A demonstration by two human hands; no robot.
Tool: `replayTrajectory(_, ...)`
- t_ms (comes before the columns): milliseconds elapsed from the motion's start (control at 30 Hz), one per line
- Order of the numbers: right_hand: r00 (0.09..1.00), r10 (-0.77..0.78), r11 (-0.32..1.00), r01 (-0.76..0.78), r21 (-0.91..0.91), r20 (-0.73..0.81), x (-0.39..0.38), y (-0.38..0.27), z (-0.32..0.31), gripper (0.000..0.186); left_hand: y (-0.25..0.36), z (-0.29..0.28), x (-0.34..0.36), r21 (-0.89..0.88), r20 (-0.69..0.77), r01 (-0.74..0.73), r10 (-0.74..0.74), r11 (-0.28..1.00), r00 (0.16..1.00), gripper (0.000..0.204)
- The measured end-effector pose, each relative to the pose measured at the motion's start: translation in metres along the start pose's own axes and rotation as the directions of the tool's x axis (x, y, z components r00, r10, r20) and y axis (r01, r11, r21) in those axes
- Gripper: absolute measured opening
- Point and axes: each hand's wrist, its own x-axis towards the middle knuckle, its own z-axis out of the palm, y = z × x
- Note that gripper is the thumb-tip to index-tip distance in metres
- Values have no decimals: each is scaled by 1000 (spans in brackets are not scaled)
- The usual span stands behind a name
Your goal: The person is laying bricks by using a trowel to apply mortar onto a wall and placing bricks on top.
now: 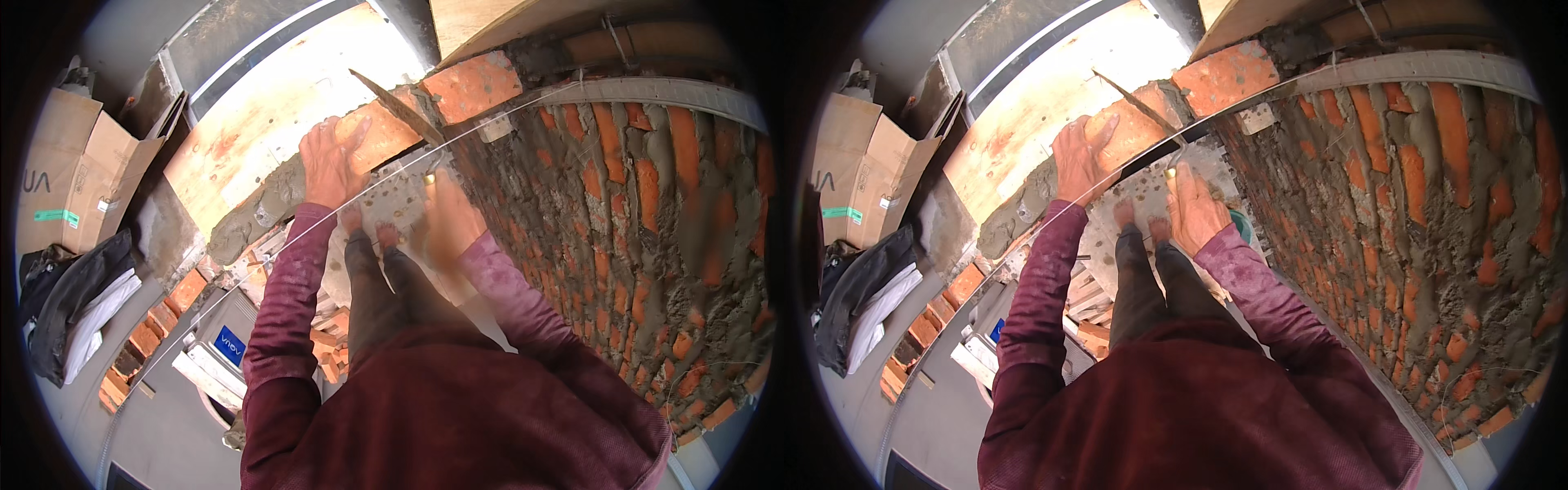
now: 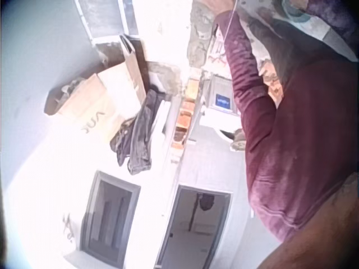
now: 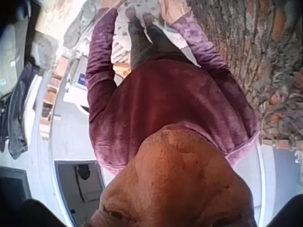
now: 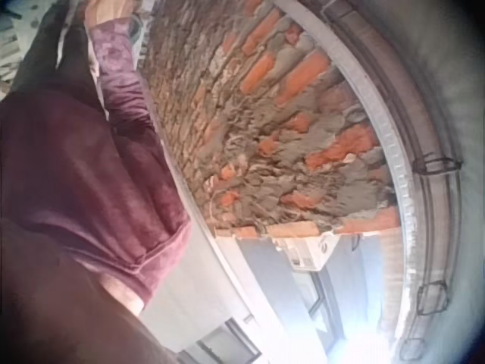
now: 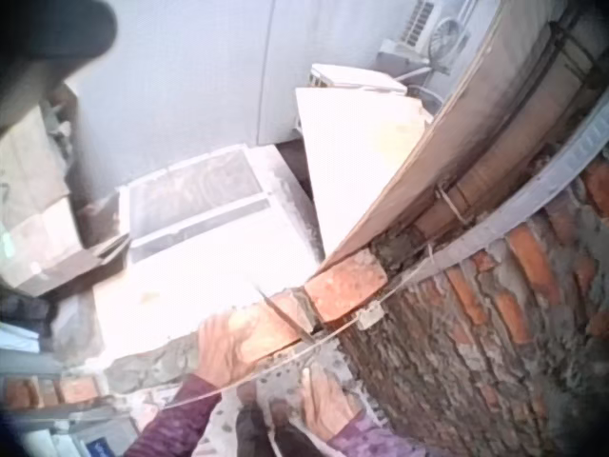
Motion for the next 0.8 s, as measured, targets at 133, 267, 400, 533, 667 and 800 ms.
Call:
replayTrajectory(133, 994, 82, 997, -82, -9, 70, 4, 0, 2, 56, 5, -6, 3, -45, -20, 17, -18, 999, 1000, 81)
replayTrajectory(267, 996, -76, 997, 77, 17, -39, -10, -2, -1, 56, 17, -5, -22, -9, -116, -23, 22, 1000, 993, 74)
replayTrajectory(400, 1000, 3, 999, -2, 50, -18, -21, -13, -15, 55, 7, 4, -36, -10, -39, -119, 118, 993, 992, 55)
replayTrajectory(533, 995, -47, 999, 49, 18, -89, -24, -13, -8, 55, 2, 15, -28, 59, -70, -76, 80, 995, 994, 51)
replayTrajectory(667, 989, -61, 996, 69, 53, -132, -20, -16, -8, 56, 4, 18, -29, 10, -77, -36, 37, 999, 996, 53)
replayTrajectory(800, 997, 72, 997, -71, -37, 21, -13, -21, -1, 57, 2, 20, -28, 24, -91, -17, 20, 1000, 996, 54)
